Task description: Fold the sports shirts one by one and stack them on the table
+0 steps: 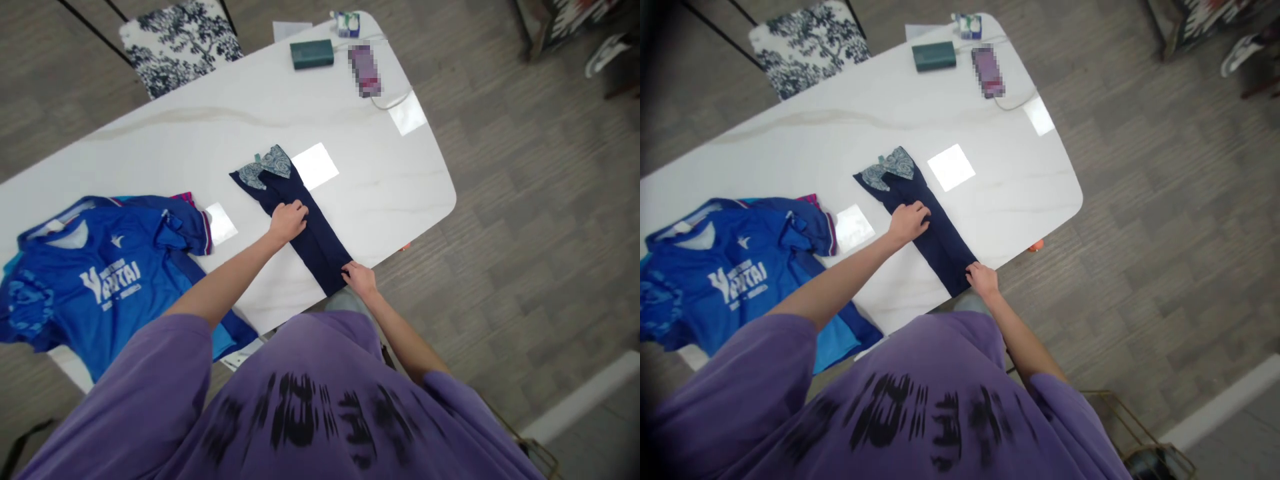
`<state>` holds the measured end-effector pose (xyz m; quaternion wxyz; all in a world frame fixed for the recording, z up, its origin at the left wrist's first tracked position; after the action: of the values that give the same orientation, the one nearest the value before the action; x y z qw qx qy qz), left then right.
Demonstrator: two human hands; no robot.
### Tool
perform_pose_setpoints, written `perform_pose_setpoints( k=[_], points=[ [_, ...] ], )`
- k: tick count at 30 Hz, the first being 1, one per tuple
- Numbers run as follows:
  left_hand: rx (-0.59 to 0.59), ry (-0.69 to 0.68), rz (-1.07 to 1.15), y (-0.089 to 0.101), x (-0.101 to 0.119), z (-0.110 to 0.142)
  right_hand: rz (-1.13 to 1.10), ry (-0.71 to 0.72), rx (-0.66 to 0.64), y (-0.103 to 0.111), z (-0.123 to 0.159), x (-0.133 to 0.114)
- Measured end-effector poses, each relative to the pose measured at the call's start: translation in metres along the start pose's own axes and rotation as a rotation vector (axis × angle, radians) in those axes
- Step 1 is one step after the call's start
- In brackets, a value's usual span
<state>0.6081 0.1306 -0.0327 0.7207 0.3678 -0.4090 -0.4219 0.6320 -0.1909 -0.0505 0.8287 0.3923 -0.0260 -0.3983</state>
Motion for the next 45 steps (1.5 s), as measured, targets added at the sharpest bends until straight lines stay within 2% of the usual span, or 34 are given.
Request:
perform_pose_setpoints(
  k=[4, 9, 13, 16, 20, 25, 32, 36, 41, 45],
  points=[
    [-0.122, 0.041, 0.059, -0.048, 0.061, 0.072, 0.118, 0.182, -0.072, 0.027, 0.005, 0.020],
    [-0.183, 0.251, 0.156, -0.103, 0.140, 0.146, 0.312, 0.393, -0.163, 0.052, 0.014, 0.038],
    [-0.194, 0.310, 0.225, -0.131, 0.186, 0.179, 0.484, 0.492, -0.259, 0.051, 0.020, 0.035],
    [-0.159, 0.347, 0.257, -0.145, 0.204, 0.192, 0.591, 0.546, -0.292, 0.042, 0.026, 0.030],
    [-0.134, 0.375, 0.275, -0.159, 0.211, 0.199, 0.693, 0.591, -0.299, 0.030, 0.031, 0.027],
    [-0.093, 0.335, 0.279, -0.167, 0.208, 0.207, 0.743, 0.634, -0.267, 0.021, 0.031, 0.023],
    [-0.067, 0.333, 0.256, -0.175, 0.195, 0.223, 0.749, 0.582, -0.271, 0.015, 0.031, 0.006],
    [-0.094, 0.282, 0.271, -0.175, 0.191, 0.231, 0.753, 0.546, -0.283, 0.018, 0.044, -0.003],
    [-0.084, 0.153, 0.334, -0.161, 0.196, 0.264, 0.690, 0.522, -0.287, 0.026, 0.083, -0.009],
    [-0.023, 0.104, 0.399, -0.125, 0.194, 0.294, 0.648, 0.529, -0.237, 0.043, 0.113, -0.016]
  ],
)
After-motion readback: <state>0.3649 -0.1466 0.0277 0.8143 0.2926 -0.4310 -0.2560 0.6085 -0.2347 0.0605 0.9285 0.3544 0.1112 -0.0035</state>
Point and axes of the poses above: each hand's wrist, its own z-axis away from the middle knuckle, its own y-axis out of the back of the hand, x = y × z, the point moved 5 cm from there along -z, towards the middle knuckle, and after that the axes turned 9 degrees about -x, right-handed, at the moved point
